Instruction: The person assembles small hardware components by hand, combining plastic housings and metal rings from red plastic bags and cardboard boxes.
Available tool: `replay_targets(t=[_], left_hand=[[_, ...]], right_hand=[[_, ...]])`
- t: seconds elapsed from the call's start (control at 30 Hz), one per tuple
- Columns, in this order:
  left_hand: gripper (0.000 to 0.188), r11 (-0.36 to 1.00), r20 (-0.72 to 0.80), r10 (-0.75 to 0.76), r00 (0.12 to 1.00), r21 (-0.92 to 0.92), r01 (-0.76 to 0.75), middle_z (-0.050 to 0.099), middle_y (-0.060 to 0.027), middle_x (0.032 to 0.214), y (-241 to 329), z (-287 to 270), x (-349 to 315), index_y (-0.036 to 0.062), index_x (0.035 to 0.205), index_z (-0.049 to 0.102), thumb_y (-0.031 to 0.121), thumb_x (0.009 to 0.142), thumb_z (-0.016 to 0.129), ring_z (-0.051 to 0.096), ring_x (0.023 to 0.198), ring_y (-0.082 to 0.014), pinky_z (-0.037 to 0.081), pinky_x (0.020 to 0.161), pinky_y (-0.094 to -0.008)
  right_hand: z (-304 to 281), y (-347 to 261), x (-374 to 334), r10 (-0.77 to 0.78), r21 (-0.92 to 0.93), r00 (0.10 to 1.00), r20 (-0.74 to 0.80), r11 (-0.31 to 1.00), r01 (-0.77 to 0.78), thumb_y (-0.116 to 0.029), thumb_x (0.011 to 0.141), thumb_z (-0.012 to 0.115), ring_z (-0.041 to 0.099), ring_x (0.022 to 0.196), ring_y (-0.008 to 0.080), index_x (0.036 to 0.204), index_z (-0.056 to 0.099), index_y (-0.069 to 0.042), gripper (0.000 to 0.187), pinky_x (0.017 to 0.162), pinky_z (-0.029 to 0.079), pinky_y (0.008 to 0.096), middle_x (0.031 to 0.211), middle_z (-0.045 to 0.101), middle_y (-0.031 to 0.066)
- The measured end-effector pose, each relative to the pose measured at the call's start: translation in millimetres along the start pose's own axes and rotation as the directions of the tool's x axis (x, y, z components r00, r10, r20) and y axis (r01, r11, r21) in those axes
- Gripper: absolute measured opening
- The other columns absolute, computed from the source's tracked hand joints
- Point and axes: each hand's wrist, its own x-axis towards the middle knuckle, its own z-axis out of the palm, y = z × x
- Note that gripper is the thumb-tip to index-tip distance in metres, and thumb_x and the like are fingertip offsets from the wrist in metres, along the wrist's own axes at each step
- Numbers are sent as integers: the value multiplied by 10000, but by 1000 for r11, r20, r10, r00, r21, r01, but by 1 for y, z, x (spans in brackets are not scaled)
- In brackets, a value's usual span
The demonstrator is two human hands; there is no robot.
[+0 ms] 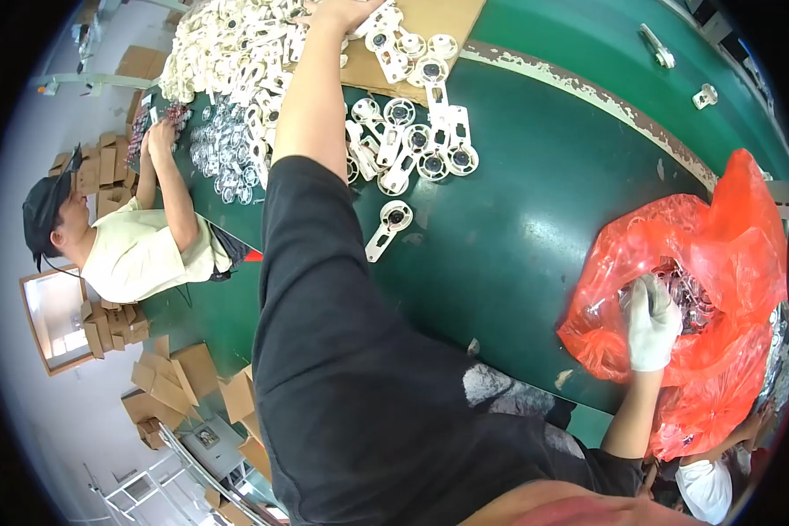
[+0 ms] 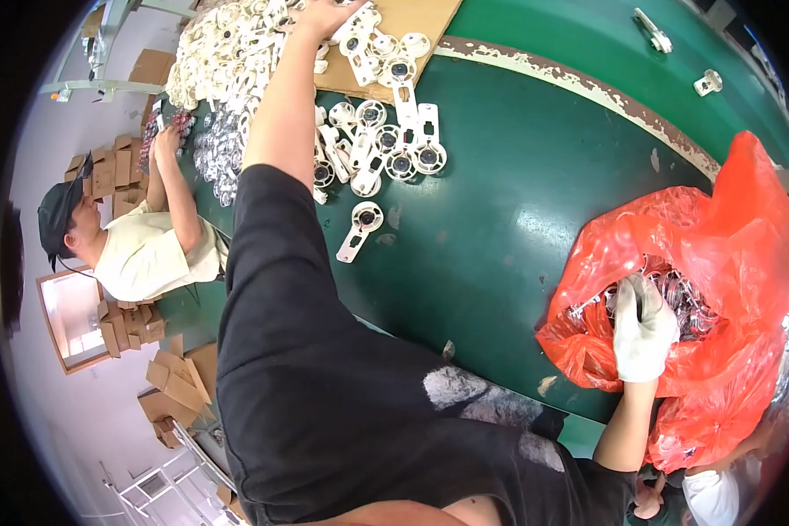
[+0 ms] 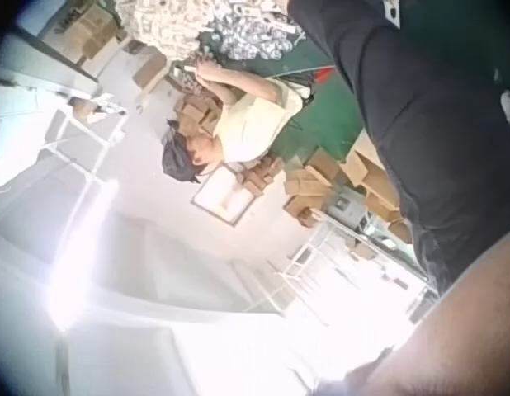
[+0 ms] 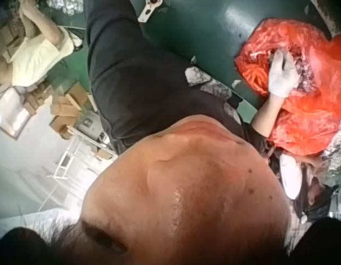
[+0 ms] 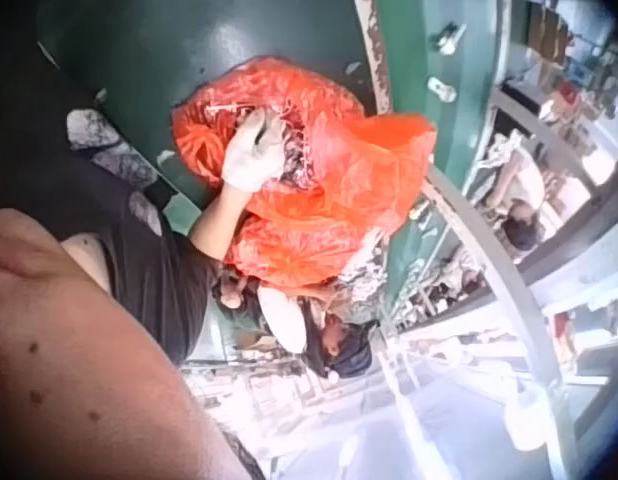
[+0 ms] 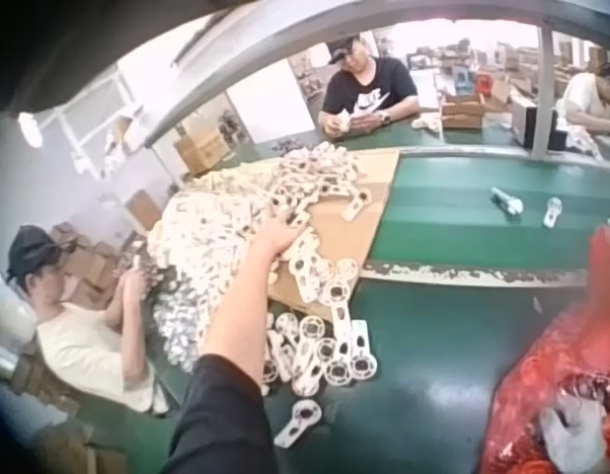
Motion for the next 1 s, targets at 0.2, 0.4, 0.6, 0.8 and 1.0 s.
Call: replay_targets(t=[0.2,0.4,0.6,0.8,1.0], left_hand=[[731,901,-65,-45,997,429,69,469,-229,1545,69,0,-28,175,1438,598,597,843,632,483,1392,-420,407,1131,-546],[560,947,-238,318,918,40,-318,497,-250,1467,52,15,-80,104,1333,654,392,854,692,590,1218,-409,479,1048,-510],[620,957,-145,68,987,290,-23,379,-136,1596,85,37,-111,262,1359,676,545,809,629,244,1404,-597,360,1103,-705],[509,942,-217,247,945,283,-181,518,-227,1449,113,44,-167,205,1268,716,471,851,599,419,1393,-425,205,1193,-636],[332,943,-271,330,904,147,-300,559,-236,1381,150,42,-229,194,1224,731,267,939,578,403,1417,-383,136,1224,-602]], right_hand=[[-11,5,8,-65,-15,997,39,998,66,-36,996,653,590,801,52,1111,713,25,143,745,510,229,926,687,4],[-5,-2,8,-89,-64,994,57,994,93,-57,998,662,602,809,63,1109,710,29,148,756,514,229,939,696,20],[-2,-16,4,-177,-121,984,28,976,179,-95,975,642,674,706,187,999,715,-1,122,715,536,304,797,693,111],[-1,-12,2,-168,-214,985,46,961,174,-168,965,669,745,831,282,1050,742,-30,177,801,565,351,915,746,167],[-3,-18,2,-165,-248,982,94,951,183,-212,965,667,746,886,306,1080,744,-49,215,831,567,361,970,754,160]])
